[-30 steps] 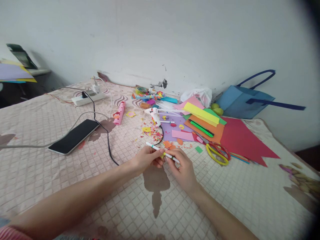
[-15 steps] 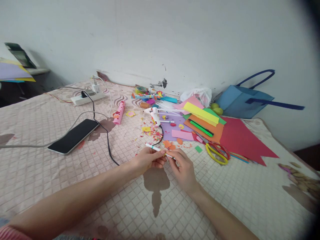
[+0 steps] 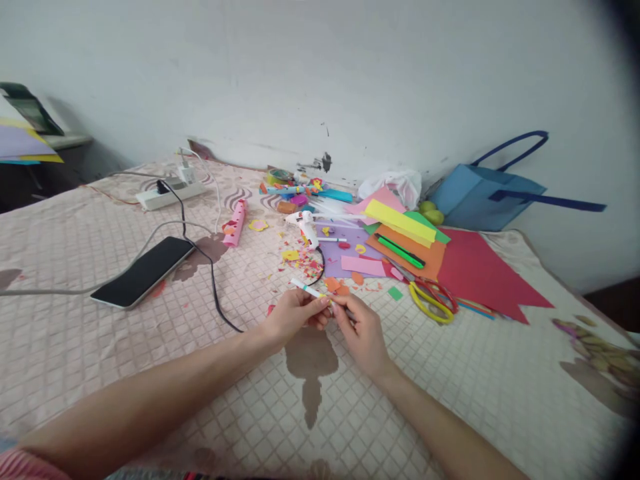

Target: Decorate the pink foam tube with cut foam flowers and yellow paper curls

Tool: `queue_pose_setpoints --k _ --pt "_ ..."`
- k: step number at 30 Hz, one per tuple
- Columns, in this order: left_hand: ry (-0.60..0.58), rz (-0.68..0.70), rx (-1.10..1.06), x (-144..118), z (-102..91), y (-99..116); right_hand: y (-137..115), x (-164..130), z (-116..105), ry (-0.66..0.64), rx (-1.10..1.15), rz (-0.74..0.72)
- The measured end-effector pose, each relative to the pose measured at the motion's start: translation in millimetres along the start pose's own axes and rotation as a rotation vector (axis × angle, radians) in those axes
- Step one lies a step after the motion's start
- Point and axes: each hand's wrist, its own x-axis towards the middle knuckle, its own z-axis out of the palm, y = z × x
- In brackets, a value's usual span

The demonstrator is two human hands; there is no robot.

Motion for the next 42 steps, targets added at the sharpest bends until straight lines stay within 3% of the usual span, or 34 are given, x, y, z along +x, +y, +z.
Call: queue_pose_setpoints --k 5,13,19,22,26,28,29,31,36,39,42 --pt "-0.064 -0.033 -0.051 -2.4 2.4 4.9 3.1 -0.9 1.3 0.056 -0.039 -0.023" --pt "-0.03 -0.034 -0.044 1.8 -3.0 -2.5 3.3 -1.2 1.1 0.065 -0.106 -0.059" --pt "0.06 0.024 0.029 -3.3 0.6 10.4 0.3 -0.2 -5.8 0.024 -0.114 -0.053" --pt "0.101 0.08 0.021 -2.0 -6.8 22.2 0.5 2.8 -20.6 -0.024 -0.123 -0.061" --pt "0.231 0.216 0.0 4.7 -32.2 46.6 17.4 12.1 -62.6 -0.112 -0.18 -0.01" --pt "0.278 0.28 -0.027 7.4 -43.0 55.9 35.5 17.1 -85.3 -0.063 -0.243 0.086" --pt "0.28 0.276 -0.032 8.0 -45.7 57.9 46.1 19.0 -94.4 0.035 -0.299 0.121" --pt "0.239 0.215 -0.02 7.8 -44.4 55.6 67.7 21.2 -105.6 0.141 -0.448 0.123" --pt "0.066 0.051 0.083 0.1 -20.8 33.2 104.7 19.7 -102.3 0.123 -0.688 0.064" --pt "-0.033 -0.017 0.117 -4.9 -12.0 25.3 107.0 19.6 -96.8 0.129 -0.702 0.071" --pt "-0.081 -0.075 0.122 -7.2 -9.2 22.3 89.9 21.3 -89.4 0.198 -0.628 0.057"
